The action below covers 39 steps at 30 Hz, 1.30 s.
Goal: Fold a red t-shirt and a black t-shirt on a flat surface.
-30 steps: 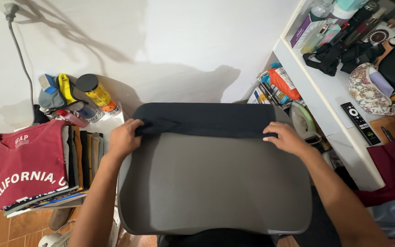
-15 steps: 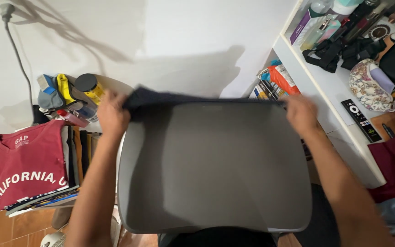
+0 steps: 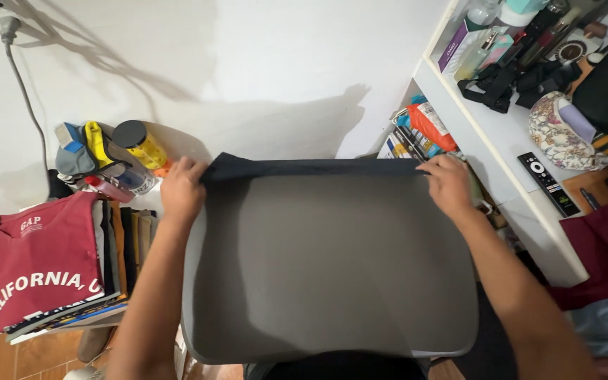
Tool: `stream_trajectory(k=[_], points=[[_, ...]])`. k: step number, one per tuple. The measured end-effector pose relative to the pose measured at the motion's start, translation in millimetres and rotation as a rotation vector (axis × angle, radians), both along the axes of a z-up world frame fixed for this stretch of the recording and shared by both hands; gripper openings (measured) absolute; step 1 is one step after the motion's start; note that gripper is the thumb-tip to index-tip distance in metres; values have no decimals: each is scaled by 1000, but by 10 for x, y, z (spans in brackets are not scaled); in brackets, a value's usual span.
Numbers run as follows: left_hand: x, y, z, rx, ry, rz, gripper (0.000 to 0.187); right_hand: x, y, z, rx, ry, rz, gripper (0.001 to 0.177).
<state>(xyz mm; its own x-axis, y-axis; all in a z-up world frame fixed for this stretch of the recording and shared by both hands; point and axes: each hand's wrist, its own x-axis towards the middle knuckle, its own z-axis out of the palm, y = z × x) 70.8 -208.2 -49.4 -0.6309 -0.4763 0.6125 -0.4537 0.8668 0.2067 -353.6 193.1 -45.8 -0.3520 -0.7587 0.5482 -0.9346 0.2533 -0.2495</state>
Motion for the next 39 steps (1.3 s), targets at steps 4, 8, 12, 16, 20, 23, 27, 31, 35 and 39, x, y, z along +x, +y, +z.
stream_trajectory(k=[4, 8, 12, 16, 20, 23, 27, 31, 35, 39], points=[[226, 319, 3, 116, -51, 33, 52, 49, 208, -145, 6, 101, 30, 27], [488, 645, -27, 238, -93, -16, 49, 278, 470, -212, 155, 59, 17, 32], [710, 932, -111, 290, -62, -25, 37, 584, 723, -273, 178, 7, 12, 33], [854, 1267, 76, 274, -65, -45, 45, 770, 967, -394, 152, 5, 12, 35], [1053, 1442, -59, 283, -102, -12, 37, 958, 1170, -428, 98, -34, -21, 34], [1152, 1524, -177, 250, -100, 8, 28, 1062, 1277, -441, 86, -40, -30, 35], [1247, 1534, -494, 161, -38, -54, 28, 1113, 1342, -471, 70, -39, -11, 35], [1118, 1708, -19, 264, -73, -81, 37, 1163, 1411, -480, 103, -16, -28, 32], [1085, 1745, -145, 371, -57, 24, 28, 1185, 1476, -525, 102, -17, -50, 37], [1173, 1715, -272, 265, 115, -73, 16, 1269, 1556, -470, 106, -25, -56, 37]])
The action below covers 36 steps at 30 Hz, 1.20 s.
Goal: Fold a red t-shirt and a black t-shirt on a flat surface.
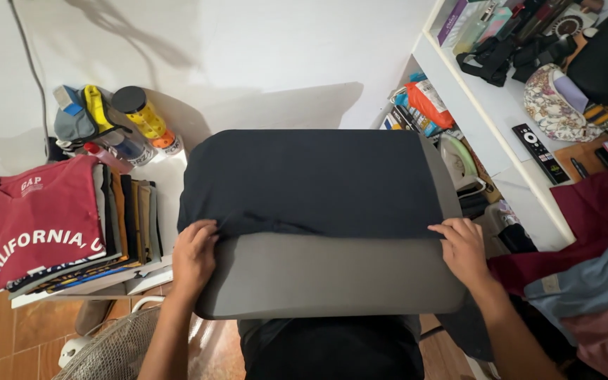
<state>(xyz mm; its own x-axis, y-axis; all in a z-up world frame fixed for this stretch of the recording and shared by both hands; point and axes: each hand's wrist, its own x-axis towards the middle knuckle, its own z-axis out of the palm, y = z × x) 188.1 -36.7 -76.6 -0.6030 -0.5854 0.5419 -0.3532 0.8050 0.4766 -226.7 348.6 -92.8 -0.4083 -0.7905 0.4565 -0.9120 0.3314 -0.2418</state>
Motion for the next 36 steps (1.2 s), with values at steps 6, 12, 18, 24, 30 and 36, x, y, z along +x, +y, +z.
stream_trajectory(k=[6, 12, 18, 24, 30, 36], points=[[127, 14, -109, 67, -60, -87, 16, 49, 146, 72, 22, -46, 31, 36], [139, 54, -61, 114, -117, -55, 17, -12, 231, 81, 83, -164, 46, 26], [-27, 159, 167, 49, -185, -1, 25, 25, 90, 170, 46, -214, 112, 16], [80, 192, -20, -31, -16, -109, 20, -30, 284, 101, 53, -247, 51, 22], [297, 158, -47, 180, -140, -105, 22, -55, 575, 106, 255, -340, 42, 19], [280, 124, 352, 330, -160, -173, 18, -109, 562, 226, 261, -446, 144, 19]])
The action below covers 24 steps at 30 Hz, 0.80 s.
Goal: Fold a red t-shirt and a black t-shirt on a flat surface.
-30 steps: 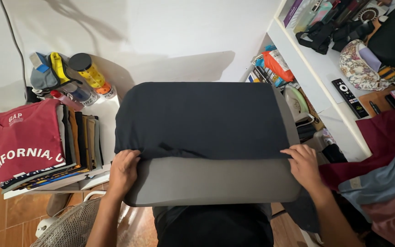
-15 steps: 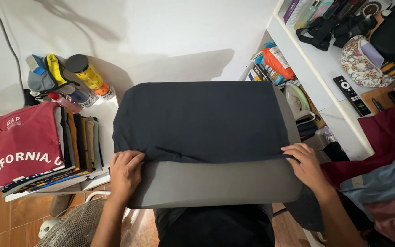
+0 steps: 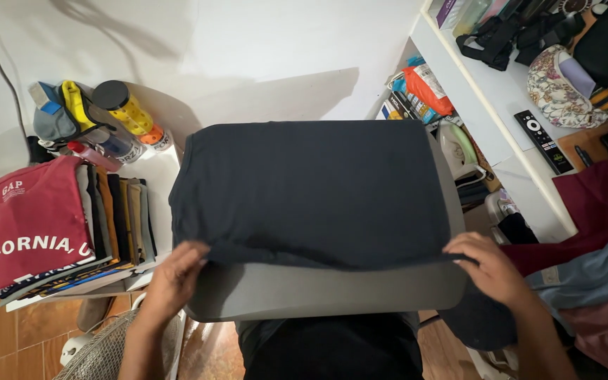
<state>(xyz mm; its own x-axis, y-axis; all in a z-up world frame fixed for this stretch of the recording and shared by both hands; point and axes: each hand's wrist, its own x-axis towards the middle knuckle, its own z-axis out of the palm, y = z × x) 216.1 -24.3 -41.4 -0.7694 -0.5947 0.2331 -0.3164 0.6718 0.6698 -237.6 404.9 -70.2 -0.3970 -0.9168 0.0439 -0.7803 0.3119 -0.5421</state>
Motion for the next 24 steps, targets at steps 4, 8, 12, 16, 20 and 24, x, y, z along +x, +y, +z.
stream_trajectory(k=[4, 8, 12, 16, 20, 24], points=[[-176, -248, 99, -27, 68, 13, 19, -249, -243, 24, -184, -46, 112, 23], [-519, -560, 319, -44, 46, 35, 20, -535, -651, 176, -49, -149, -248, 22], [-891, -850, 481, -5, 5, 40, 20, -743, -1094, 264, -59, -115, -342, 28], [-1125, -1065, 346, -7, -4, 49, 21, -830, -1301, 249, -16, -84, -350, 29], [-1291, -1176, 307, -44, 28, 27, 20, -894, -1371, 104, -81, -82, -334, 30], [-1477, -1270, 223, -146, 53, 53, 19, -927, -1418, 44, -156, -59, -287, 29]])
